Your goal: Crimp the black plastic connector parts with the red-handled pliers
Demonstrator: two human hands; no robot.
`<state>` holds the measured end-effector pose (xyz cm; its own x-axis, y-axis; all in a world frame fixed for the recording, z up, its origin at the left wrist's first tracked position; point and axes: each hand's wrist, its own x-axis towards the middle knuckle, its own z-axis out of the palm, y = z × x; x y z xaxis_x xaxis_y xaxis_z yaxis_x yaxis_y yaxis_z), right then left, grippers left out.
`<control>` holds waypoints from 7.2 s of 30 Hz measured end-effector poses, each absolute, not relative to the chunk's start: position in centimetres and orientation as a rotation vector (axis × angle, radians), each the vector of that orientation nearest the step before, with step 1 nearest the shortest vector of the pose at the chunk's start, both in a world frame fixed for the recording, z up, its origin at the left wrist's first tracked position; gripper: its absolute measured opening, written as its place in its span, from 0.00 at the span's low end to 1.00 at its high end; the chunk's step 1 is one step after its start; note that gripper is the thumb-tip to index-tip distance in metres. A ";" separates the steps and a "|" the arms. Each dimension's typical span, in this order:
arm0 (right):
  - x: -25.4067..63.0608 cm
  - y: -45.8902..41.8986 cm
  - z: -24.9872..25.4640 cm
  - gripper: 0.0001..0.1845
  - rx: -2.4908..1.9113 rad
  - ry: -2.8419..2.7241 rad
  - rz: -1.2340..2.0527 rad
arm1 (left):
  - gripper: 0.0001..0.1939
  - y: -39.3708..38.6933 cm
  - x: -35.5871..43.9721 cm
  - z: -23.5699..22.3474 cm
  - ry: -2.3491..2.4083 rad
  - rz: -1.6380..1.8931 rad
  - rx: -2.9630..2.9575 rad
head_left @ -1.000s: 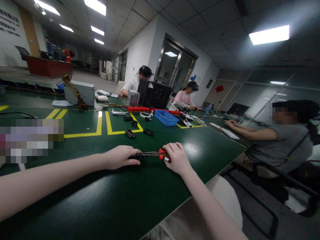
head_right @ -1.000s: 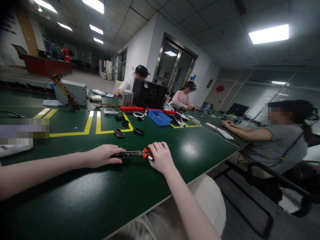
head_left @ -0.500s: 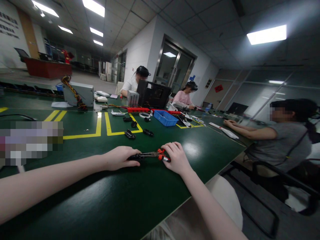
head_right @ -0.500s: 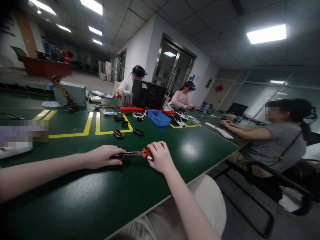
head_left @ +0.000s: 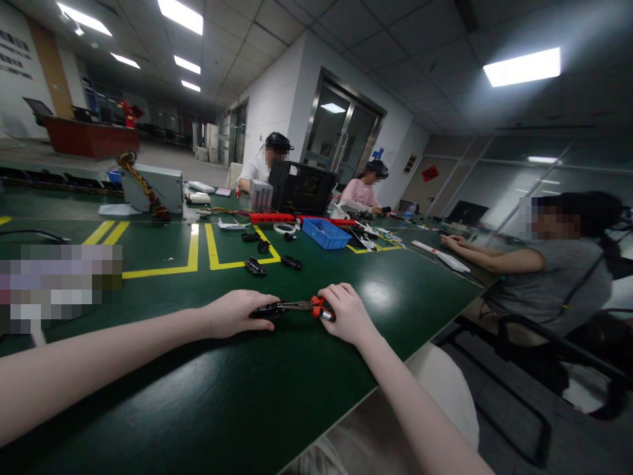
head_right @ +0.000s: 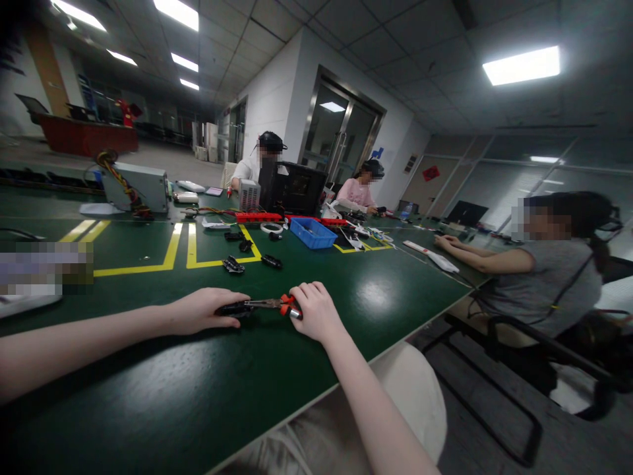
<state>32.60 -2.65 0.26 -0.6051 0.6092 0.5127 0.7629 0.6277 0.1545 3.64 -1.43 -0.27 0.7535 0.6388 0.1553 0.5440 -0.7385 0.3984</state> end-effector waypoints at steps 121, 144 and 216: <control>33.0 -2.8 0.6 0.17 -1.106 -2.370 -0.616 | 0.25 -1.5 3.8 0.1 0.829 0.445 2.625; 33.0 -2.6 0.3 0.15 -1.075 -2.414 -0.568 | 0.26 -1.3 3.7 -0.1 0.831 0.457 2.620; 33.0 -2.4 0.4 0.15 -1.036 -2.419 -0.458 | 0.21 -1.7 3.6 0.4 0.834 0.457 2.656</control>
<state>33.05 -2.41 0.42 -0.6068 0.5866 0.5363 0.7420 0.6600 0.1177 3.60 -1.73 0.43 0.7783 0.5936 0.2045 0.4916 -0.7788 0.3896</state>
